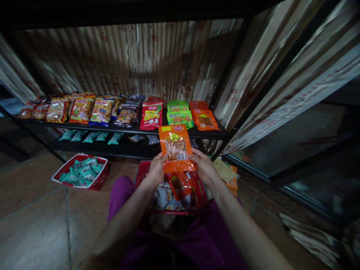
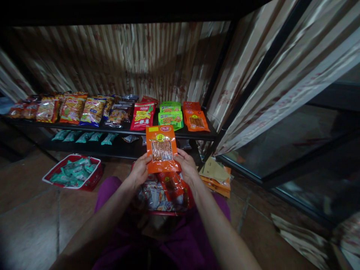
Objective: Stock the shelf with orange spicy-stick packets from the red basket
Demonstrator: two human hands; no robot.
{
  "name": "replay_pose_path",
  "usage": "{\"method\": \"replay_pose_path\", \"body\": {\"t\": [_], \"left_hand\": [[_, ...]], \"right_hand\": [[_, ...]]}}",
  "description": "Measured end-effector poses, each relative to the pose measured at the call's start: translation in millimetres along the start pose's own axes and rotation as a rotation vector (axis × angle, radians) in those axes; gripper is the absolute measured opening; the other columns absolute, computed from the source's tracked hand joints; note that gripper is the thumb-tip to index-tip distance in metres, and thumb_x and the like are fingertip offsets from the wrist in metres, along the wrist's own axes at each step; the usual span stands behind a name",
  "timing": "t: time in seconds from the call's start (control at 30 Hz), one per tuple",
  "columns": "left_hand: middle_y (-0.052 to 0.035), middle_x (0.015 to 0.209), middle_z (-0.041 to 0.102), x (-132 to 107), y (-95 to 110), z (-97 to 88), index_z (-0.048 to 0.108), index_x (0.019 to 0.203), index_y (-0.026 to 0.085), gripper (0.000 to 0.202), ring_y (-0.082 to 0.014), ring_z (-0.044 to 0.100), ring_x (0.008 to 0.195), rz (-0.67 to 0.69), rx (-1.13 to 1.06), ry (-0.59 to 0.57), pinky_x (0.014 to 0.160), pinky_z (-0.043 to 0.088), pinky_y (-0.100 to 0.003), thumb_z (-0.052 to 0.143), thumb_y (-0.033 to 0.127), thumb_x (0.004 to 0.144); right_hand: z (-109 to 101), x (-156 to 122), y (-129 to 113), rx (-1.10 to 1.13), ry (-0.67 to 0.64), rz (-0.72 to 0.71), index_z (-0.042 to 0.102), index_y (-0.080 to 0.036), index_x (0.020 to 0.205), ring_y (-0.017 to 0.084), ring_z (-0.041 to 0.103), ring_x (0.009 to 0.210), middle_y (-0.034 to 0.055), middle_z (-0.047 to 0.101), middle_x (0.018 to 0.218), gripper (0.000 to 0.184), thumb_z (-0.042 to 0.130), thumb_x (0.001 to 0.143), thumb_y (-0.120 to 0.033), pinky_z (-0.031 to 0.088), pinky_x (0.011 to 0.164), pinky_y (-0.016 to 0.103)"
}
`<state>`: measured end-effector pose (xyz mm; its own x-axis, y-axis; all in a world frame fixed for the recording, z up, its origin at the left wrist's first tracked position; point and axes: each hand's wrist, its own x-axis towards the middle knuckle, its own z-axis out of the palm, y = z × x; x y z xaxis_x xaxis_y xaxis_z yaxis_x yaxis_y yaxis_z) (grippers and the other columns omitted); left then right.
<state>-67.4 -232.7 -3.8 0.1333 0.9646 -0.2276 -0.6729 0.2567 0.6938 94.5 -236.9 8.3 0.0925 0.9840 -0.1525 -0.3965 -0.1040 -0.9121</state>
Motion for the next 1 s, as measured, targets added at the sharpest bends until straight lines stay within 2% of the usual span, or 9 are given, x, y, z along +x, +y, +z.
{"method": "replay_pose_path", "body": {"t": [0.17, 0.4, 0.57, 0.63, 0.7, 0.77, 0.83, 0.9, 1.0], "left_hand": [[-0.0043, 0.079, 0.068, -1, 0, 0.3, 0.062, 0.093, 0.014, 0.024, -0.0159, 0.064, 0.07, 0.01, 0.02, -0.01, 0.075, 0.05, -0.03, 0.059, 0.014, 0.069], [-0.0049, 0.078, 0.069, -6, -3, 2.8, 0.062, 0.09, 0.014, 0.021, -0.018, 0.065, 0.077, 0.014, 0.003, -0.031, 0.078, 0.05, -0.031, 0.06, 0.014, 0.069], [-0.0058, 0.082, 0.07, -7, -1, 3.7, 0.063, 0.093, 0.014, 0.024, -0.0197, 0.066, 0.082, 0.031, -0.009, -0.039, 0.082, 0.049, -0.034, 0.062, 0.016, 0.069], [-0.0055, 0.081, 0.07, -8, -2, 4.0, 0.064, 0.093, 0.015, 0.024, -0.02, 0.066, 0.083, 0.042, -0.005, -0.053, 0.083, 0.049, -0.034, 0.063, 0.017, 0.068], [-0.0051, 0.081, 0.07, -9, -3, 4.7, 0.065, 0.093, 0.015, 0.026, -0.02, 0.066, 0.083, 0.055, -0.001, -0.068, 0.083, 0.049, -0.034, 0.064, 0.019, 0.068], [-0.005, 0.081, 0.07, -10, -5, 5.7, 0.065, 0.095, 0.016, 0.028, -0.02, 0.066, 0.084, 0.07, 0.001, -0.081, 0.084, 0.048, -0.033, 0.065, 0.02, 0.068], [-0.005, 0.082, 0.07, -11, -7, 6.8, 0.065, 0.098, 0.016, 0.03, -0.0201, 0.066, 0.086, 0.077, 0.004, -0.084, 0.084, 0.048, -0.033, 0.066, 0.021, 0.068], [-0.0053, 0.084, 0.071, -12, -10, 8.2, 0.065, 0.099, 0.016, 0.032, -0.0202, 0.065, 0.087, 0.079, 0.011, -0.087, 0.085, 0.048, -0.033, 0.066, 0.022, 0.068], [-0.0055, 0.087, 0.071, -13, -15, 10.8, 0.064, 0.1, 0.016, 0.032, -0.0205, 0.065, 0.088, 0.098, 0.036, -0.092, 0.086, 0.047, -0.033, 0.066, 0.025, 0.069]], "right_hand": [[0, -2, 5, -0.008, 0.019, -0.033, 0.064, -0.02, 0.095, 0.017, 0.066, 0.06, -0.0002, 0.073, 0.074, 0.044, 0.073, 0.052, -0.018, 0.05, 0.057, 0.027], [-2, 0, 10, -0.067, 0.063, -0.08, 0.057, -0.021, 0.109, 0.016, 0.065, 0.059, -0.0021, 0.071, 0.076, 0.061, 0.076, 0.051, -0.024, 0.051, 0.059, 0.029], [-8, 7, 19, -0.181, 0.06, -0.134, 0.05, -0.023, 0.12, 0.019, 0.067, 0.072, 0.0025, 0.07, 0.089, 0.064, 0.071, 0.061, -0.033, 0.053, 0.067, 0.034], [-12, 12, 24, -0.333, 0.086, -0.248, 0.048, -0.022, 0.124, 0.022, 0.066, 0.084, 0.0068, 0.068, 0.1, 0.061, 0.064, 0.067, -0.035, 0.052, 0.075, 0.04], [-16, 15, 27, -0.562, 0.141, -0.434, 0.048, -0.022, 0.125, 0.025, 0.06, 0.101, 0.0101, 0.062, 0.116, 0.058, 0.06, 0.07, -0.034, 0.049, 0.085, 0.045], [-18, 14, 27, -0.812, 0.208, -0.622, 0.05, -0.023, 0.125, 0.026, 0.05, 0.116, 0.0101, 0.052, 0.131, 0.053, 0.058, 0.073, -0.031, 0.042, 0.095, 0.048], [-17, 12, 25, -1.014, 0.243, -0.748, 0.053, -0.023, 0.123, 0.027, 0.041, 0.125, 0.0085, 0.045, 0.139, 0.049, 0.054, 0.075, -0.027, 0.035, 0.102, 0.05], [-14, 8, 22, -1.122, 0.237, -0.812, 0.055, -0.022, 0.122, 0.026, 0.038, 0.127, 0.0078, 0.044, 0.14, 0.046, 0.05, 0.077, -0.023, 0.031, 0.105, 0.05], [-8, 5, 21, -1.094, 0.17, -0.8, 0.052, -0.022, 0.125, 0.023, 0.042, 0.126, 0.0075, 0.048, 0.136, 0.045, 0.045, 0.081, -0.024, 0.032, 0.106, 0.048]]}}
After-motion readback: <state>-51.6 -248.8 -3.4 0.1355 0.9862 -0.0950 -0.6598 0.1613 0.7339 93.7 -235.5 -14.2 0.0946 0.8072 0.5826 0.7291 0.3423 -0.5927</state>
